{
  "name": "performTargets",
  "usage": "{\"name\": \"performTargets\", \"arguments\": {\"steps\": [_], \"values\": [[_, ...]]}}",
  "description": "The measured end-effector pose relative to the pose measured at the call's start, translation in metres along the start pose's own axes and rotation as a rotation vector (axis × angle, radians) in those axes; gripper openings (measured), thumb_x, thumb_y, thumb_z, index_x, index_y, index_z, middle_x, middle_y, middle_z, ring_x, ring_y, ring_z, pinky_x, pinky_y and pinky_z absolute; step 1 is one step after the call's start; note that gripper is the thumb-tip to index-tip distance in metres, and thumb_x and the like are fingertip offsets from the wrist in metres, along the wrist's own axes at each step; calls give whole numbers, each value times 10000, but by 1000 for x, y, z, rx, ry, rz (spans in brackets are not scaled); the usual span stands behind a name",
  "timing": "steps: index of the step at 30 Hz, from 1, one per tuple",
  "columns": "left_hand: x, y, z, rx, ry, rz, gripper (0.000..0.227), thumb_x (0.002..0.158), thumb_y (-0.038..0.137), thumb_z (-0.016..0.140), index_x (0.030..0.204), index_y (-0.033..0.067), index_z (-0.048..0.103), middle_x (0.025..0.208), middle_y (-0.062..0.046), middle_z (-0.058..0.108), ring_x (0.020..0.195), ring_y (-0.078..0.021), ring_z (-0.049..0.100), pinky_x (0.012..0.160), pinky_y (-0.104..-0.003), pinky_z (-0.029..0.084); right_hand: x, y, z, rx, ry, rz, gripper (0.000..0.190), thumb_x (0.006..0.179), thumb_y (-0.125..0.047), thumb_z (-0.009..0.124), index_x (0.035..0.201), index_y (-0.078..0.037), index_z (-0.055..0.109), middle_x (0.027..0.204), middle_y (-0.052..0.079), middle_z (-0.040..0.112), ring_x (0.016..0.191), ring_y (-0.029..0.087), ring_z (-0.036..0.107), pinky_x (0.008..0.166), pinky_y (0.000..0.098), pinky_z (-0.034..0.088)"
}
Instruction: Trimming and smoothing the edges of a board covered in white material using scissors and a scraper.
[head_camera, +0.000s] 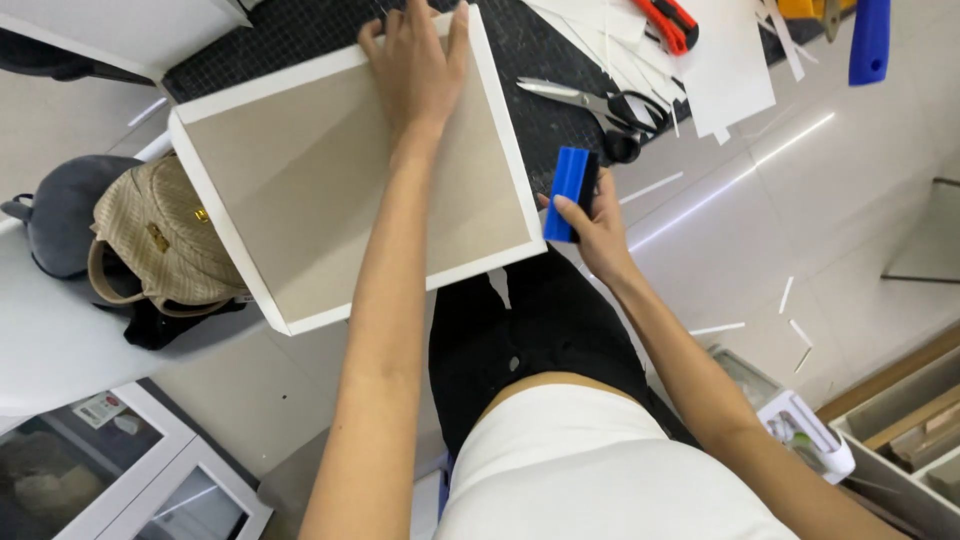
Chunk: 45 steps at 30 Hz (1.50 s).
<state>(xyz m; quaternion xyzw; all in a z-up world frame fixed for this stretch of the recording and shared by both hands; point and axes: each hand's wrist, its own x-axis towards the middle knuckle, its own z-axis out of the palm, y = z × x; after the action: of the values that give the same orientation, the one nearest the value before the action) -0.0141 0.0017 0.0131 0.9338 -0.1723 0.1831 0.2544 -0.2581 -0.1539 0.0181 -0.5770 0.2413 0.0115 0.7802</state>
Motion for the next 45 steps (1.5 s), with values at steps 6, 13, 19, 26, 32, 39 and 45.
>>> {"name": "performTargets", "arguments": {"steps": [6,13,19,26,32,39,45], "values": [[0,-3,0,30,5,38,293,981,406,519,1011,136,629,940,-1,713,922,-215,619,839,-447,379,-15,-3,-7,-38,-134,-15,651,980,-219,599,1477,-128,188,1266,189,469,1068,318,657,967,474,600],[0,0,-5,-13,-14,36,311,1008,421,470,1039,156,631,865,45,693,835,-181,595,849,-423,366,-9,-14,-13,-193,-247,29,615,989,-245,580,1468,-125,213,1349,174,445,1110,316,677,918,432,617],[0,1,-4,16,-4,38,295,1004,404,472,1061,168,640,938,45,713,909,-176,608,839,-403,375,-10,-30,-2,-332,-297,-65,611,1009,-248,556,1482,-78,209,1372,139,387,1186,297,605,979,419,594],[0,4,-8,42,-21,57,276,999,381,486,1072,151,620,968,30,703,942,-198,586,829,-407,379,24,-37,18,-529,-207,-242,539,1035,-309,534,1436,-72,264,1240,132,506,1018,211,635,826,368,574],[4,5,-10,58,-81,103,280,1038,345,435,1104,266,695,932,72,710,861,-223,608,789,-426,367,74,-59,41,-544,-187,-292,471,1042,-202,516,1421,-72,271,934,56,471,703,154,510,563,283,553],[9,4,-13,12,-269,1,389,1047,415,371,1258,294,675,1008,32,714,926,-250,580,844,-455,339,153,-76,62,-586,-210,-528,379,1063,-157,509,1384,-97,317,867,36,432,649,152,452,590,292,423],[11,11,-21,12,-306,-31,407,1042,435,361,1163,261,708,1016,26,714,934,-255,576,822,-446,328,205,-82,75,-572,-231,-571,545,1144,-97,527,1567,-178,194,828,32,447,631,126,411,592,271,381]]}}
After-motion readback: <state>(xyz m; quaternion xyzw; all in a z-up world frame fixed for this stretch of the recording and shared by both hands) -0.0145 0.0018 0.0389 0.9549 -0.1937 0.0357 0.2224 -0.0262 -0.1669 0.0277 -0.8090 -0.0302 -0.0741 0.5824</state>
